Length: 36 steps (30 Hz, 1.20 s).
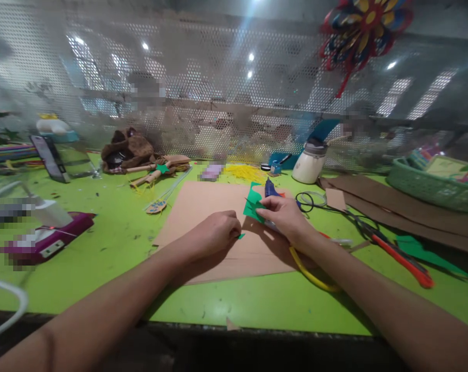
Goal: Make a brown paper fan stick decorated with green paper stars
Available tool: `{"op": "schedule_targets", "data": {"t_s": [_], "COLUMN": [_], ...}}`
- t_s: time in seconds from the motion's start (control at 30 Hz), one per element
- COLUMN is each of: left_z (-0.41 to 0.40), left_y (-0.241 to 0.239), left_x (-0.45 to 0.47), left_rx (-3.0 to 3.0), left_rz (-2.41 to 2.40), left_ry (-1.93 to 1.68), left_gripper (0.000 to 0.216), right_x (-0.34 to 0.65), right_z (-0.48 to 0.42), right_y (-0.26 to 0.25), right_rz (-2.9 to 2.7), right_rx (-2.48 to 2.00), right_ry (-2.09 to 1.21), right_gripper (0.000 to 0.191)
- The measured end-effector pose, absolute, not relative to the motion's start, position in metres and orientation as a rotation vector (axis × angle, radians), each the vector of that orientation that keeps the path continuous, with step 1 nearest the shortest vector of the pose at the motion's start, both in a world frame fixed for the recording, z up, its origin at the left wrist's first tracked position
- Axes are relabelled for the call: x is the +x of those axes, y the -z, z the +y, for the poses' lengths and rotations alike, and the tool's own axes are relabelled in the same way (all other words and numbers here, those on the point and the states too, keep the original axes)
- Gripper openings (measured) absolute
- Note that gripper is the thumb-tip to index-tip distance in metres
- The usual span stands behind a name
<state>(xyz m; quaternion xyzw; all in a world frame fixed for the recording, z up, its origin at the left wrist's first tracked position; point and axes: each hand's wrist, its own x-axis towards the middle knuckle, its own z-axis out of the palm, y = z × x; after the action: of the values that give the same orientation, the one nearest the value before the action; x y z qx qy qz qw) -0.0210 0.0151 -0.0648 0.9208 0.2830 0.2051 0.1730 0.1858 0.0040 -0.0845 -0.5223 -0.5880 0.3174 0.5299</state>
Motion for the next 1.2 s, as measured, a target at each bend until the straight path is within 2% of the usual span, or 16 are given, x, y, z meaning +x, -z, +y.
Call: {"op": "schedule_targets", "data": {"t_s": [0.3, 0.57, 0.9, 1.07, 1.2], "left_z": [0.007, -0.004, 0.004, 0.012, 0.021], "left_y": [0.056, 0.059, 0.065, 0.065, 0.063], "left_x": [-0.029, -0.027, -0.028, -0.023, -0.019], "left_rx": [2.575, 2.532, 2.501, 2.219, 1.773], "left_rz": [0.902, 0.961, 0.986, 1.044, 1.043], "left_ry": [-0.531, -0.634, -0.652, -0.630, -0.842], "left_gripper": [0.016, 0.020, 0.012, 0.008, 0.002], "right_x": [0.185, 0.186, 0.191, 0.190, 0.186], "right_z": [0.000, 0.000, 0.004, 0.003, -0.002], "right_y": [0.078, 0.073, 0.080, 0.078, 0.073], "right_rz": [-1.492, -1.546, -1.492, -1.471, -1.443], "right_rx": [-1.225, -1.152, -1.166, -1.152, -1.146], "right_ry": [-0.724, -0.783, -0.839, -0.875, -0.915], "right_gripper": [0.013, 0.016, 0.015, 0.014, 0.015]}}
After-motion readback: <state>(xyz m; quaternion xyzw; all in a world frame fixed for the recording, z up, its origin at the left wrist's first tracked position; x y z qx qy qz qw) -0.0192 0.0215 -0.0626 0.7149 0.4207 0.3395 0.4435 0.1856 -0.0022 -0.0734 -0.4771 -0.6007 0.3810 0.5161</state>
